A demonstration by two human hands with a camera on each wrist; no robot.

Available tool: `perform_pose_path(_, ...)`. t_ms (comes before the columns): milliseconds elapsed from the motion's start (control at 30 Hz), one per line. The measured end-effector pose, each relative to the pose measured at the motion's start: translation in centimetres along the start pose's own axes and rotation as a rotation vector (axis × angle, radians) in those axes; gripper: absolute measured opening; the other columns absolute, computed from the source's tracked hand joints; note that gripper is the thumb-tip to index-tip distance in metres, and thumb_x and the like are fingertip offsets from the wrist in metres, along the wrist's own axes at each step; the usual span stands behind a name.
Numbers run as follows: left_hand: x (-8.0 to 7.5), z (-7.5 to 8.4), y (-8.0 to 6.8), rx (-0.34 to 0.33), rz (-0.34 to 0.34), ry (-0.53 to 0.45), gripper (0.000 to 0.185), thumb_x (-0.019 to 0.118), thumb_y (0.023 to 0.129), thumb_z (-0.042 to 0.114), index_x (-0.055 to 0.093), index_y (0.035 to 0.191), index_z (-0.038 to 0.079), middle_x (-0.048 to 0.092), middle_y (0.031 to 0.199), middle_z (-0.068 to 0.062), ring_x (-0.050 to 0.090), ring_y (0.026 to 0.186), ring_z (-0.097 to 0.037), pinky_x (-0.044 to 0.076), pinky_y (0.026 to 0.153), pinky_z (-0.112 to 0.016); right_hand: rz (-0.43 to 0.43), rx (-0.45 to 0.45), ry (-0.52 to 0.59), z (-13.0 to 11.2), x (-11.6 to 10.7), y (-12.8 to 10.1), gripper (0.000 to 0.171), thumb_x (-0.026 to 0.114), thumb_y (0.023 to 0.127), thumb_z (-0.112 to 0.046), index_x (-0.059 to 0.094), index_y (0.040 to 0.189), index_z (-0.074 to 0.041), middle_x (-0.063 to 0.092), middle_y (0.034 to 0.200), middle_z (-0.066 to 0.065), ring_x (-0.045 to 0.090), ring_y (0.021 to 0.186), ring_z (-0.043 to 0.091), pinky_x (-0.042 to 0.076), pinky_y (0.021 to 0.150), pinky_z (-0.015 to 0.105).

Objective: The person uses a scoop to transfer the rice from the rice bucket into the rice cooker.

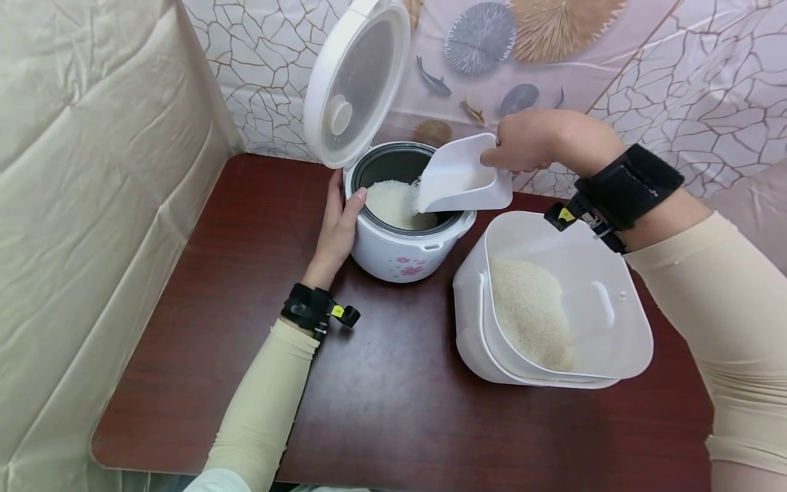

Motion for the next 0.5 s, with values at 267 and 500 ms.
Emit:
perform_pose_path(267, 0.0, -0.3, 0.1, 0.006, 0.001, 0.010, 0.083, 0.054, 0.100, 0.044, 0.020, 0.169, 0.012, 0.028, 0.171, -0.005, 0.030, 0.153, -0.013, 0.021, 0.124, -0.034, 0.100, 0.037, -0.130, -0.8, 0.0, -0.7, 0.055, 0.041, 0.109, -0.043, 0.068, 0.114, 0.004, 0.061, 0.095, 0.017, 0.057, 0.090, 0.035, 0.046, 0.074, 0.047)
perform_pose_path(500, 0.0, -0.3, 0.1, 0.005, 0.000, 0.001, 0.083, 0.054, 0.101, 0.039, 0.017, 0.169, 0.011, 0.025, 0.172, -0.008, 0.029, 0.154, -0.016, 0.020, 0.125, -0.034, 0.189, 0.102, -0.154, -2.1, 0.2, -1.9, 0.049, 0.044, 0.105, -0.047, 0.067, 0.106, -0.004, 0.063, 0.105, 0.019, 0.057, 0.098, 0.037, 0.050, 0.076, 0.060)
Point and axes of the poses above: each hand's wrist, its own y-axis towards the middle knuckle, its own x-axis out of the palm, z = x × y, the point moved 2 cm from there along y, towards the middle knuckle
